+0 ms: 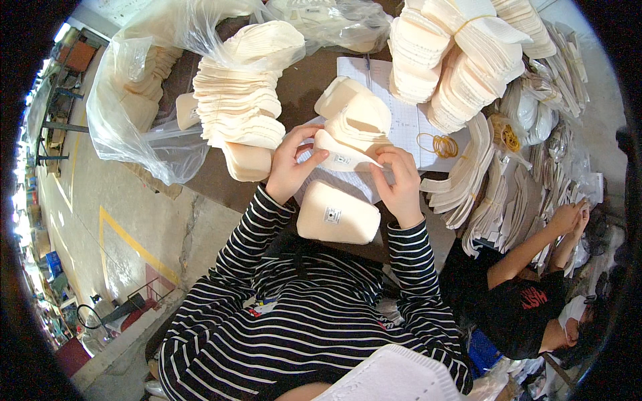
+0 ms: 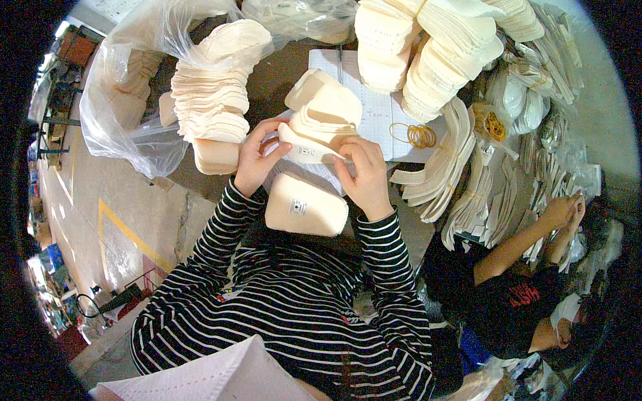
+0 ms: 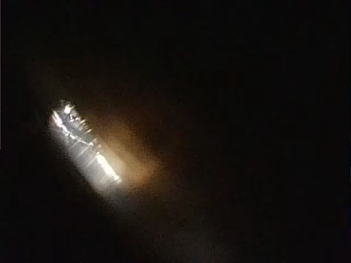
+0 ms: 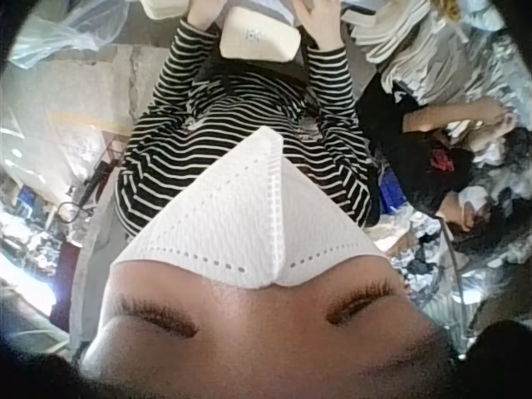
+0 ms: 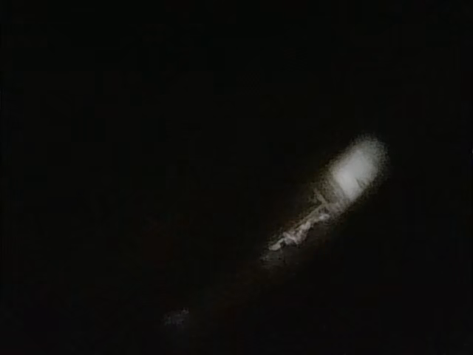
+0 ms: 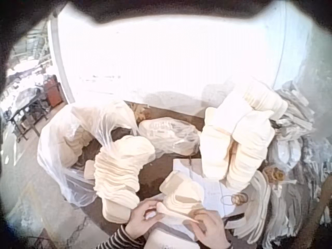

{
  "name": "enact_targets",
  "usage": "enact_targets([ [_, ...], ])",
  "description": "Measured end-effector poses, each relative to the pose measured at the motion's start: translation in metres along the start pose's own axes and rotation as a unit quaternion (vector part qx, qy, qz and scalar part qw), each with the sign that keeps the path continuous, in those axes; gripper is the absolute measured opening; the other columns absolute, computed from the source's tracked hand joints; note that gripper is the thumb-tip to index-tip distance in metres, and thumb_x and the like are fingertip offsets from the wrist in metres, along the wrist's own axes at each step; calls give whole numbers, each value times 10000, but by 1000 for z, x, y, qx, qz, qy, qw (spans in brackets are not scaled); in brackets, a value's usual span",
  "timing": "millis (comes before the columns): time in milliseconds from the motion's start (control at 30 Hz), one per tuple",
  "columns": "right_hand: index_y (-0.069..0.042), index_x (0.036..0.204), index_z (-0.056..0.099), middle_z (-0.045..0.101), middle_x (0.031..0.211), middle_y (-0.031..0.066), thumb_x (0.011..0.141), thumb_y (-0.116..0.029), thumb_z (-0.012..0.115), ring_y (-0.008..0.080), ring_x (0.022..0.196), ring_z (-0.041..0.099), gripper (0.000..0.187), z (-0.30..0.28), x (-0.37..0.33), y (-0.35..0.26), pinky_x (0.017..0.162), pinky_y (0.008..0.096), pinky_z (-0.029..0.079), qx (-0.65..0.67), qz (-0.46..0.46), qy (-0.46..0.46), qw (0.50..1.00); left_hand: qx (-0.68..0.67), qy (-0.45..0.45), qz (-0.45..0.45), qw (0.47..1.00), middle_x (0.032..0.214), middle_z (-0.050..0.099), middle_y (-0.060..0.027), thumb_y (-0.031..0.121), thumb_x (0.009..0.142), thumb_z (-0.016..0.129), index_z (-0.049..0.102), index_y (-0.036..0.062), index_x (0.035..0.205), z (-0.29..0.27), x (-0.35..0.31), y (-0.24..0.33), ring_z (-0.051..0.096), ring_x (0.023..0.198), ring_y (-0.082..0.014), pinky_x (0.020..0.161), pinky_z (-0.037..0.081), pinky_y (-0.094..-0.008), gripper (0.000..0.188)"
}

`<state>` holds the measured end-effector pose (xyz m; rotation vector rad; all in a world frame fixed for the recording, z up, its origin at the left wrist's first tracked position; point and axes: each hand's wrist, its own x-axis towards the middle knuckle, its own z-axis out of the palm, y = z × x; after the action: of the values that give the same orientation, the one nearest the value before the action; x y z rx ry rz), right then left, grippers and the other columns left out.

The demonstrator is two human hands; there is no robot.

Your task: The person repeatedly picks up stacks of white fabric pads, aligns them, and places them into a larger stack on the table. The person also handles rubber bands and a document on the table while organizing the pads.

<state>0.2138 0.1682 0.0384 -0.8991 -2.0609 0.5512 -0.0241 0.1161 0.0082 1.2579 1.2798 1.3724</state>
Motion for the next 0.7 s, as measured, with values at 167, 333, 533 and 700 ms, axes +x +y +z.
enact_targets([
  [167, -16, 960, 592, 628, 1155, 184, 798, -7, 736, 321, 1064, 613, 217, 0, -2, 5, 913, 387, 491, 16, 21, -2, 1000, 47, -12, 17, 999, 1333, 567, -108, 41, 855, 756, 534, 7, 1343, 0, 3, 4, 572, 1194, -203, 1010, 483, -347, 537],
  [333, -46, 1055, 641, 586, 1233, 170, 786, -89, 761, 335, 1139, 558, 297, 3, 5, -1, 972, 427, 452, -3, 48, 46, 998, 126, 6, 48, 991, 1236, 596, -119, 91, 802, 803, 560, 2, 1303, 2, 8, 2, 605, 1068, -225, 917, 506, -340, 563],
  [533, -64, 1169, 635, 592, 1209, 169, 799, -116, 763, 354, 1139, 557, 396, 2, -2, 5, 972, 429, 449, -40, 69, -29, 996, 111, 7, 23, 994, 1165, 615, -106, 87, 789, 812, 613, -12, 1140, 2, 7, 0, 618, 958, -207, 885, 505, -324, 416],
  [700, -69, 1153, 645, 602, 1180, 140, 790, -109, 763, 348, 1118, 564, 384, 3, 0, 5, 986, 448, 449, 5, 44, -27, 999, 136, -9, 3, 991, 1058, 663, -98, 65, 835, 766, 609, 6, 1075, 4, 1, 6, 640, 942, -207, 874, 505, -337, 293],
])
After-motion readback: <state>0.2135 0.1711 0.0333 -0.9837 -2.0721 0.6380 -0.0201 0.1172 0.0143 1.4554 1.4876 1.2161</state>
